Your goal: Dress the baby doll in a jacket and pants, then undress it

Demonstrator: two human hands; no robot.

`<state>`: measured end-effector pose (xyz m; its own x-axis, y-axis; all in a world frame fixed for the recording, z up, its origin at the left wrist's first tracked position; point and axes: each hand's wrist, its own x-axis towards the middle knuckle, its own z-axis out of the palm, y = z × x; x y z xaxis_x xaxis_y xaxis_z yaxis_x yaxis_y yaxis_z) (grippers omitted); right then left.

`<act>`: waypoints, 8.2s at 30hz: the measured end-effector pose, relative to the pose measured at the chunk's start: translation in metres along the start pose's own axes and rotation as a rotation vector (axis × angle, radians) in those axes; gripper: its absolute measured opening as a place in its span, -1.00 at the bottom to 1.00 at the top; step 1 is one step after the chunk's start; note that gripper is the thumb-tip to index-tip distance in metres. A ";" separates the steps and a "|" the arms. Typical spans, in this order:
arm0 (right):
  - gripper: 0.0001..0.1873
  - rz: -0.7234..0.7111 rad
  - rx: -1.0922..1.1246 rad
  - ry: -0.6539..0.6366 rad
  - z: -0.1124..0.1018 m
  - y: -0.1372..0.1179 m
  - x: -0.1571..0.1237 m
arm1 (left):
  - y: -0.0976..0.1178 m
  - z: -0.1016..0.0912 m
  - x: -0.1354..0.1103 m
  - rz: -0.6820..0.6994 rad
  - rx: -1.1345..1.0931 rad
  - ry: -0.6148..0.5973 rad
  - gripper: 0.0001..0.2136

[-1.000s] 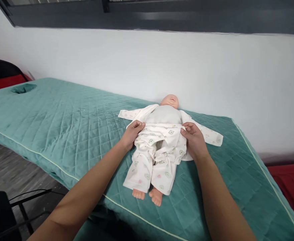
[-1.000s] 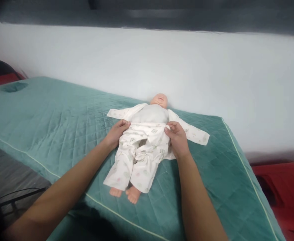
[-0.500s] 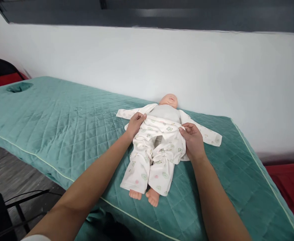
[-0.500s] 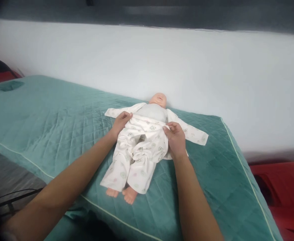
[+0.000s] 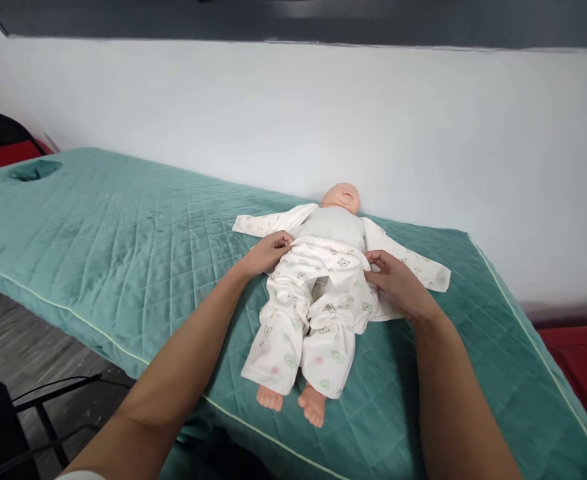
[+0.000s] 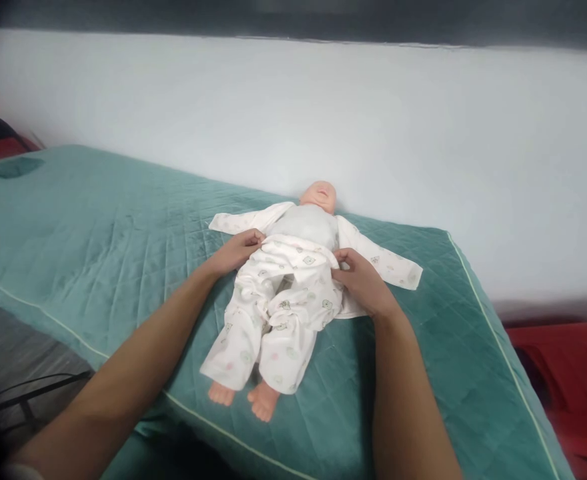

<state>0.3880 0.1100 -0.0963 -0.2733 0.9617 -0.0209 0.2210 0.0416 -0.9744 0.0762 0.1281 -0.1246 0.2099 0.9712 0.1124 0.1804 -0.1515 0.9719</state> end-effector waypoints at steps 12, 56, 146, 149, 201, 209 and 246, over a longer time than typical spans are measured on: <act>-0.89 0.134 -0.344 0.282 0.006 0.010 0.011 | -0.003 0.014 0.007 0.050 0.285 0.359 -0.90; -0.70 0.163 0.414 0.121 0.009 -0.001 -0.002 | 0.002 0.001 0.022 -0.267 -0.416 -0.252 -0.83; -0.61 -0.075 -0.065 0.127 0.023 0.013 0.012 | 0.007 0.004 0.034 -0.162 -0.380 -0.251 -0.69; -0.61 -0.099 -0.060 0.134 0.023 0.013 0.013 | 0.009 0.008 0.032 -0.127 -0.374 -0.246 -0.68; -0.83 0.067 0.029 0.379 0.016 0.022 0.015 | 0.008 0.013 0.031 -0.009 0.018 0.157 -0.93; -0.83 -0.144 -0.122 0.579 0.029 0.006 0.011 | 0.005 0.019 0.033 0.338 0.153 0.412 -0.86; -0.65 -0.415 -0.543 0.248 0.024 0.003 0.032 | 0.039 0.025 0.051 0.277 0.212 0.039 -0.79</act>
<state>0.3574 0.1347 -0.1048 -0.2295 0.8677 0.4409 0.5961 0.4834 -0.6411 0.1184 0.1670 -0.0861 0.2422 0.8938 0.3776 0.3182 -0.4408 0.8393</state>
